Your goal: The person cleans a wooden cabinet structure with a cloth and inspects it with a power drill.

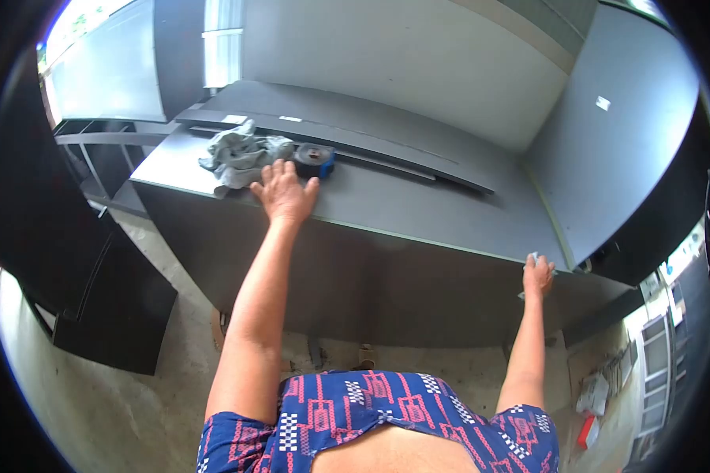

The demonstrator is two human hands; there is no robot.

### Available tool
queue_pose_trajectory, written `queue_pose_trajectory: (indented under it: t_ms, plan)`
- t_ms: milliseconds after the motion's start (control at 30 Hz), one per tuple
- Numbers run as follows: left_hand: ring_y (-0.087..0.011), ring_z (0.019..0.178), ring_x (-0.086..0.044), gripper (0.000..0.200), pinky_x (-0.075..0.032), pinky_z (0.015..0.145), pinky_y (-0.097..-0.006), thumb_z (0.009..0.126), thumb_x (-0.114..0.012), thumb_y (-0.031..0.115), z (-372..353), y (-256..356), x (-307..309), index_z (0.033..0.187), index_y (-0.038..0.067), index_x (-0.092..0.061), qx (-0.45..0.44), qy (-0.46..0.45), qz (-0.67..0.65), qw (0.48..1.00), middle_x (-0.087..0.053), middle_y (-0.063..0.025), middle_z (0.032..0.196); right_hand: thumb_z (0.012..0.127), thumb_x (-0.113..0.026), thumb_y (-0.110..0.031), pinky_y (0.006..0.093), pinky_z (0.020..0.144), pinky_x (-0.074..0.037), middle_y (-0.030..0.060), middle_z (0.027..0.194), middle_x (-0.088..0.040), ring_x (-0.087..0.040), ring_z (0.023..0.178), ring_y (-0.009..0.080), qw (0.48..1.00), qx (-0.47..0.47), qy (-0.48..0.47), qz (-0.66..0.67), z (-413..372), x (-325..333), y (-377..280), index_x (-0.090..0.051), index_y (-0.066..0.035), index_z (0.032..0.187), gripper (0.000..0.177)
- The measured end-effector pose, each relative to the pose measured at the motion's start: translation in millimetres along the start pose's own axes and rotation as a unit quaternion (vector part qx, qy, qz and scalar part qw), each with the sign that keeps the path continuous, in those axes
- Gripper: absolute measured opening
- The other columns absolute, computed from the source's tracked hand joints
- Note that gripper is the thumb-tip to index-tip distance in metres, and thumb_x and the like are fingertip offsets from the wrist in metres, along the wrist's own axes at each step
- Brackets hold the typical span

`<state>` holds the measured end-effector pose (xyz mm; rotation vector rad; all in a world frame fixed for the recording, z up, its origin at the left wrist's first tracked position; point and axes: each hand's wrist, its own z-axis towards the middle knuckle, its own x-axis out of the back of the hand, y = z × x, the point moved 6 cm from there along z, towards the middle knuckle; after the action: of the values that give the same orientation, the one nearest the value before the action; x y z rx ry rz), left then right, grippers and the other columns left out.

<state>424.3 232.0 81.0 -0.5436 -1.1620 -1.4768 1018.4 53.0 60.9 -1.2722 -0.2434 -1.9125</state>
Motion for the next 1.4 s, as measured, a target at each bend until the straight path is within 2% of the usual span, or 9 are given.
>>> queue_pose_trajectory:
  t_ms: [167,400,500,533,767,1000,1100,1167,1400]
  plan:
    - [-0.0205,0.128,-0.036,0.061,-0.024,0.103,-0.0557,0.079,-0.062,0.047,-1,2,4,0.127,0.011,-0.052,0.013,-0.009,-0.011,1.0,-0.044,-0.0005,0.137,0.078,-0.067,-0.026,0.0375,0.071,-0.047,0.0116,0.079,-0.066,-0.064,0.076,0.0262,0.97,-0.062,-0.096,0.215,-31,-35,87,-0.062,-0.002,0.099,0.032]
    - [-0.0204,0.131,-0.033,0.062,-0.02,0.107,-0.0575,0.081,-0.061,0.049,0,0,-3,0.129,0.01,-0.051,0.015,-0.016,-0.006,1.0,-0.042,-0.0014,0.138,0.078,-0.063,-0.01,0.0366,0.081,-0.049,0.0099,0.089,-0.066,-0.064,0.085,0.0238,0.619,-0.223,-0.137,0.74,-82,-29,152,-0.065,-0.001,0.083,0.01]
    - [-0.0208,0.133,-0.03,0.062,-0.015,0.109,-0.0591,0.081,-0.06,0.049,2,-3,-9,0.129,0.01,-0.051,0.003,-0.015,0.0,1.0,-0.041,-0.0028,0.14,0.078,-0.065,-0.011,0.0405,0.08,-0.05,0.0125,0.09,-0.067,-0.065,0.087,0.0285,0.93,-0.21,-0.16,0.255,-102,-54,190,-0.064,0.001,0.088,0.016]
    - [-0.0211,0.134,-0.03,0.063,-0.014,0.11,-0.0595,0.081,-0.059,0.05,3,-4,-10,0.129,0.01,-0.051,0.001,-0.011,0.004,1.0,-0.041,-0.0033,0.14,0.081,-0.063,-0.014,0.0406,0.075,-0.049,0.0116,0.087,-0.067,-0.063,0.08,0.0268,0.978,-0.101,-0.112,-0.143,-107,-45,185,-0.062,0.006,0.088,0.021]
    - [-0.0225,0.134,-0.029,0.064,-0.011,0.111,-0.0589,0.082,-0.058,0.05,4,-3,-12,0.13,0.009,-0.05,-0.009,-0.026,0.025,0.999,-0.04,-0.0053,0.14,0.078,-0.07,-0.009,0.029,0.071,-0.044,0.005,0.081,-0.062,-0.053,0.076,0.0126,0.873,-0.05,0.01,0.485,-20,18,97,-0.063,0.001,0.087,0.015]
    - [-0.0235,0.134,-0.03,0.063,-0.009,0.112,-0.0579,0.082,-0.058,0.049,1,-3,-6,0.128,0.006,-0.051,-0.018,-0.019,0.007,1.0,-0.041,-0.0064,0.139,0.084,-0.068,-0.017,0.0272,0.075,-0.044,0.005,0.087,-0.061,-0.055,0.081,0.0121,0.723,-0.017,0.039,0.689,56,72,-24,-0.063,0.002,0.094,0.022]
    - [-0.023,0.133,-0.031,0.064,-0.012,0.111,-0.0571,0.08,-0.06,0.05,2,-3,-5,0.128,0.008,-0.051,-0.014,-0.006,0.005,1.0,-0.043,-0.0061,0.139,0.084,-0.069,-0.025,0.0293,0.078,-0.044,0.0059,0.087,-0.062,-0.056,0.084,0.0146,0.862,-0.003,-0.05,0.504,72,36,-57,-0.063,0.003,0.099,0.032]
    - [-0.0242,0.133,-0.032,0.064,-0.013,0.111,-0.0573,0.08,-0.06,0.05,1,-4,-5,0.127,0.007,-0.052,-0.015,0.004,0.003,1.0,-0.043,-0.0067,0.139,0.077,-0.069,-0.05,0.0405,0.095,-0.04,0.0216,0.122,-0.053,-0.052,0.113,0.0293,0.945,0.065,-0.086,0.31,82,-10,-63,-0.057,-0.005,0.123,0.066]
    - [-0.0274,0.134,-0.03,0.066,-0.011,0.111,-0.0584,0.08,-0.06,0.049,0,-3,-4,0.129,0.006,-0.048,-0.014,-0.005,-0.02,1.0,-0.042,-0.0087,0.138,0.081,-0.057,-0.057,0.0462,0.106,-0.029,0.0125,0.144,-0.036,-0.032,0.133,0.0321,0.972,0.152,-0.176,0.027,38,-54,-94,-0.052,-0.018,0.131,0.063]
